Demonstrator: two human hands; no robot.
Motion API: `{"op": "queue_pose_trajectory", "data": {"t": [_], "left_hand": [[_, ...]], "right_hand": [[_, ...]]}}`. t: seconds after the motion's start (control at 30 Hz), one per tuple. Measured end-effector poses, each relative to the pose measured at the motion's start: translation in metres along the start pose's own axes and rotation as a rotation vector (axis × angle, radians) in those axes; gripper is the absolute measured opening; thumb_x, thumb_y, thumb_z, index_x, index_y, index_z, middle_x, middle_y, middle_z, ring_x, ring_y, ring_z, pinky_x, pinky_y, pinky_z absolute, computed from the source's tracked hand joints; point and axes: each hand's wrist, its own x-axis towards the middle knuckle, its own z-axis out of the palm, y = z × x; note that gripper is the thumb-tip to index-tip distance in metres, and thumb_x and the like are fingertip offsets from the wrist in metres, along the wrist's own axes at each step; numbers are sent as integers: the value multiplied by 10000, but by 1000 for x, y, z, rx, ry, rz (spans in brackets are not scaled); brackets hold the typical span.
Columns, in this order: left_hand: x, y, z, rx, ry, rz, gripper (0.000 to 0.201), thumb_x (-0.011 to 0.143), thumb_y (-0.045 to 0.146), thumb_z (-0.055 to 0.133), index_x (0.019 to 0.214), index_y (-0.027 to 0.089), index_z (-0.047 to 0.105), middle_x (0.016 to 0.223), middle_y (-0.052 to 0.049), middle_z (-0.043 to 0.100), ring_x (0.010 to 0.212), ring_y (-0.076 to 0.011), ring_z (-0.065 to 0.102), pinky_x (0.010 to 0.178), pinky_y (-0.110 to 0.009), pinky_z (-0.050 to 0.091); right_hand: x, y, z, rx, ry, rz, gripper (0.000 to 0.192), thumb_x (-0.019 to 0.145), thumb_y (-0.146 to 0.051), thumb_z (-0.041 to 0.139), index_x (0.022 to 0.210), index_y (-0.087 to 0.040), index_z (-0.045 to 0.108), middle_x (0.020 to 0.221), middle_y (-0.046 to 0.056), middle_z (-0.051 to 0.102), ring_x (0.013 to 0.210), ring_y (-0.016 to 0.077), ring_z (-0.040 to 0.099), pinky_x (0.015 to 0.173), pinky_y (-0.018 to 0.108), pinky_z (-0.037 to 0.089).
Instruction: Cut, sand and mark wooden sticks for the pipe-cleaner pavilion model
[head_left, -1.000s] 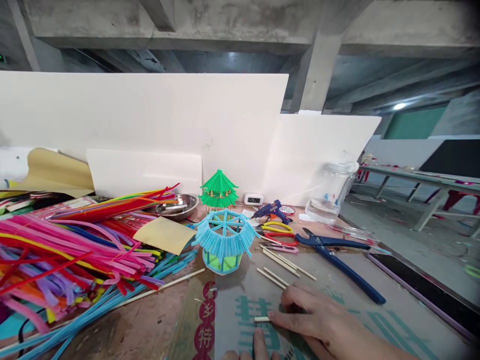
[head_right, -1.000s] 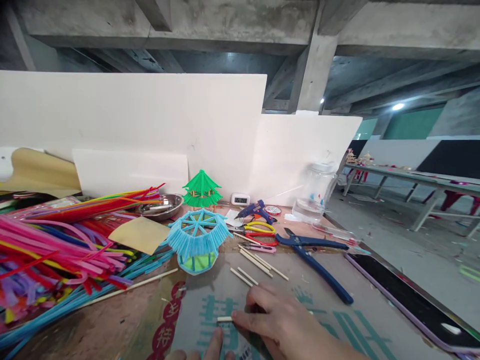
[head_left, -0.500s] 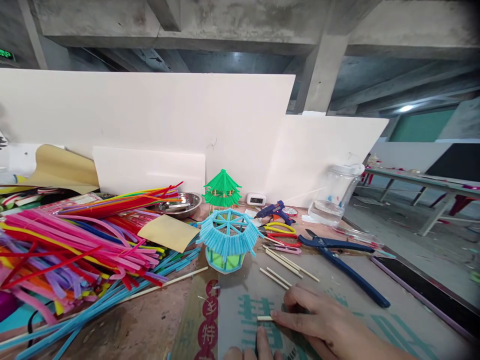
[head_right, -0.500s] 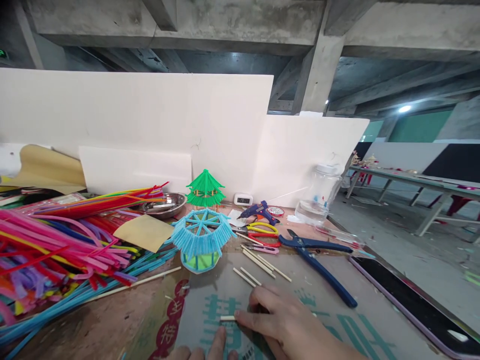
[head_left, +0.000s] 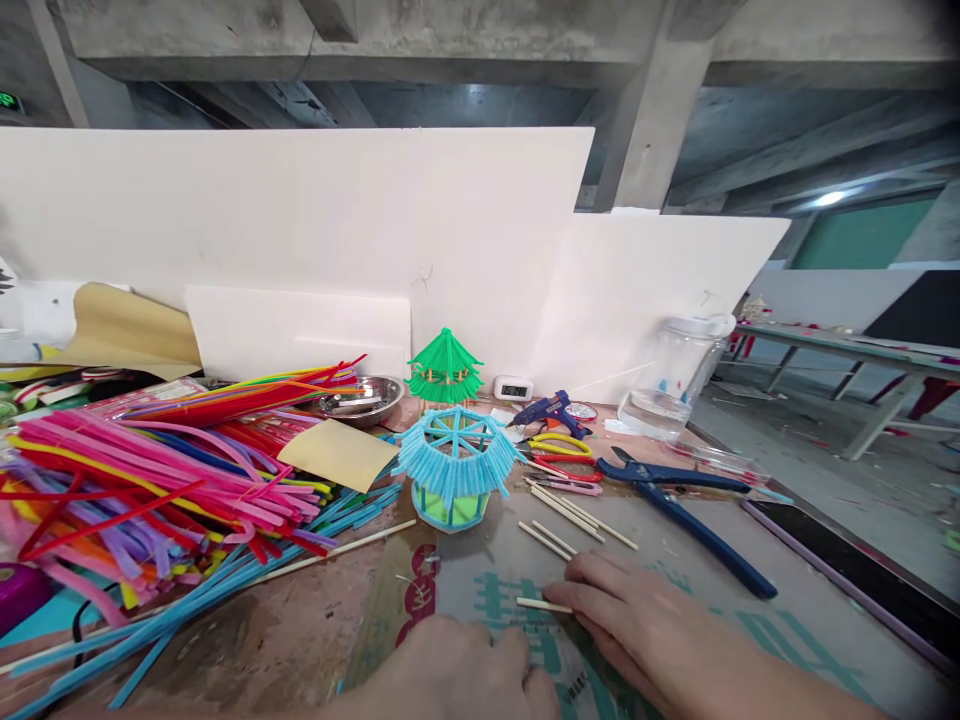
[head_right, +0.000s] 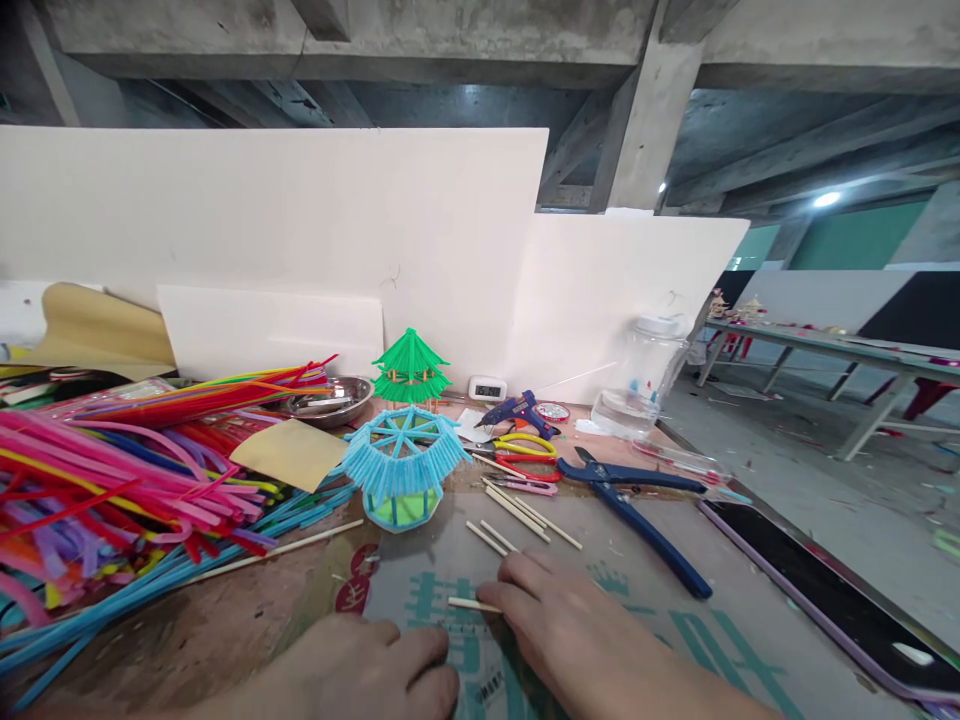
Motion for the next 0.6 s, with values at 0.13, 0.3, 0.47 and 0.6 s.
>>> {"op": "queue_pose_trajectory", "data": {"t": [0.13, 0.3, 0.47, 0.6], "left_hand": [[1, -56, -71, -181, 155, -469, 230, 952, 270, 479, 890, 235, 698, 783, 22, 731, 637, -137, 661, 532, -214, 399], [18, -161, -89, -238, 144, -847, 385, 926, 441, 484, 885, 161, 746, 878, -71, 739, 841, -231, 643, 657, -277, 386], [44, -218, -24, -387, 70, -1016, 272, 926, 396, 597, 1023, 155, 677, 1013, -55, 693, 895, -202, 657, 798, -371, 540], [51, -237, 12, -502, 190, -1079, 332, 937, 363, 597, 1213, 178, 600, 1242, -92, 612, 1062, -238, 624, 889, -440, 548]], "right_hand": [[1, 3, 0, -5, -73, -16, 407, 853, 8, 503, 1156, -206, 670, 1025, 81, 683, 930, 228, 664, 811, 342, 542], [13, 7, -10, 5, -82, -83, 206, 937, -92, 510, 938, -197, 687, 882, 52, 660, 809, 193, 634, 712, 297, 481], [39, 12, -44, -38, 39, -59, 228, 985, -220, 466, 906, -194, 678, 906, 62, 657, 859, 216, 621, 732, 327, 459], [52, 23, -52, 11, 85, 18, 251, 989, -241, 452, 933, -195, 693, 932, 67, 675, 885, 219, 621, 766, 340, 462]]}}
